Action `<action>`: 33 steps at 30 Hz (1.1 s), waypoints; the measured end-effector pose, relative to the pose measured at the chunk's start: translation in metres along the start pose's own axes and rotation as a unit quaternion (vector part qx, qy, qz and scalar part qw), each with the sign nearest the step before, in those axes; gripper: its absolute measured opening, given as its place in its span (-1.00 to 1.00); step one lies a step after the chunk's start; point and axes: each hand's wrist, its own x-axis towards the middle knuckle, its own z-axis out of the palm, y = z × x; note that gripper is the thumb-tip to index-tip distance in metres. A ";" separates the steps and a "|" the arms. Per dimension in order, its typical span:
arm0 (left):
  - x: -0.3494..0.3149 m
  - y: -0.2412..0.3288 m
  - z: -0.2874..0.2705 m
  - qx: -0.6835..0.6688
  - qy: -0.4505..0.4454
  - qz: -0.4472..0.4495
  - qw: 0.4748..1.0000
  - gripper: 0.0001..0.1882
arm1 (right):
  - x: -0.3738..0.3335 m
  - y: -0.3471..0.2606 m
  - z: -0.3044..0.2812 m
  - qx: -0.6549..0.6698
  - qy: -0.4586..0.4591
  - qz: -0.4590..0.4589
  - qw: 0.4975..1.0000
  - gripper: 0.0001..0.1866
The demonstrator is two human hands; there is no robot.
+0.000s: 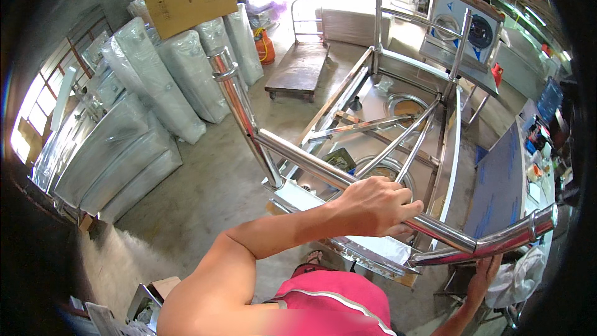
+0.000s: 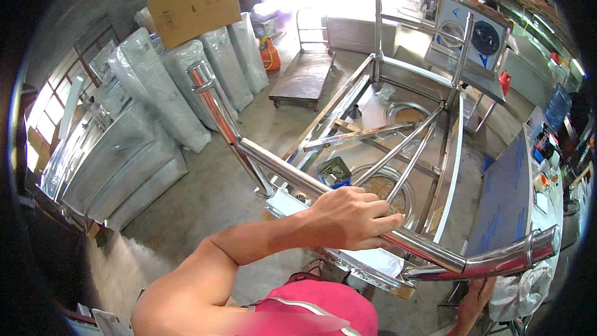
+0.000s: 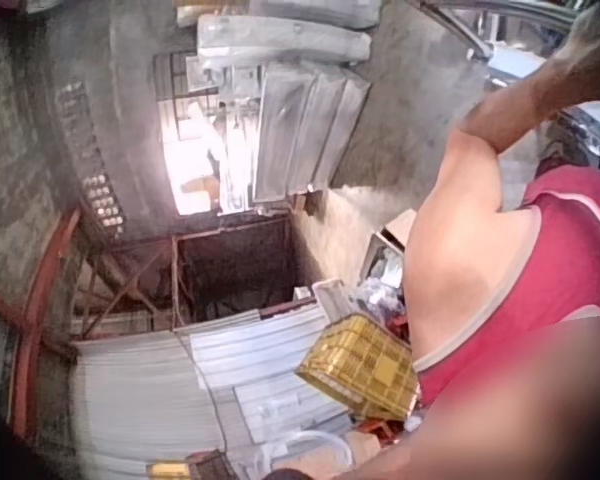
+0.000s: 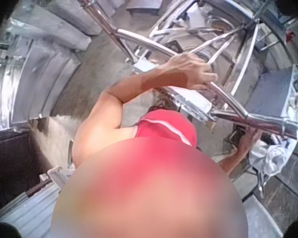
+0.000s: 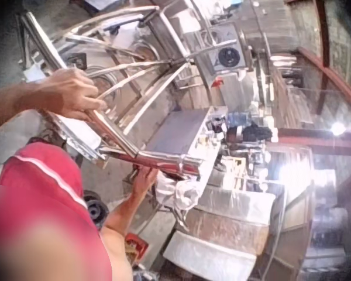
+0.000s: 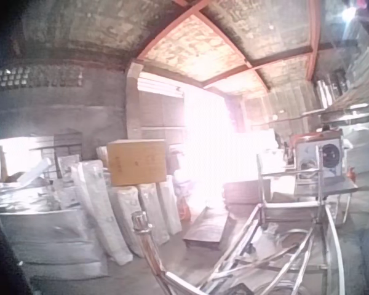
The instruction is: The person assembles a stainless steel frame by inserting metal rods into a base and securing them with a small wrench. They tighten multiple joints on the frame and adjust the vertical posts.
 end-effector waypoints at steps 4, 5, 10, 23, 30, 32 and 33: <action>0.000 0.004 -0.001 0.028 0.032 0.026 0.999 -0.52 | 0.004 -0.010 0.016 -0.015 0.059 0.145 0.988 -0.46; 0.000 0.006 -0.003 0.034 0.026 0.026 0.999 -0.52 | 0.005 -0.013 0.022 0.049 0.094 0.190 0.976 -0.51; 0.005 0.009 -0.009 0.055 -0.002 0.019 0.998 -0.51 | 0.007 -0.045 0.033 0.229 0.065 0.167 0.957 -0.65; 0.009 0.014 -0.012 0.074 -0.008 0.022 0.997 -0.53 | 0.018 -0.085 0.035 0.157 -0.006 0.044 0.987 -0.44; 0.008 0.013 -0.011 0.071 0.002 0.029 0.997 -0.52 | 0.022 -0.075 0.030 0.097 -0.080 -0.008 0.992 -0.49; 0.008 0.014 -0.011 0.074 0.002 0.028 0.997 -0.52 | 0.022 -0.076 0.036 0.169 -0.073 -0.009 0.983 -0.50; 0.008 0.014 -0.011 0.074 0.001 0.028 0.997 -0.52 | 0.020 -0.079 0.039 0.242 -0.062 -0.037 0.968 -0.50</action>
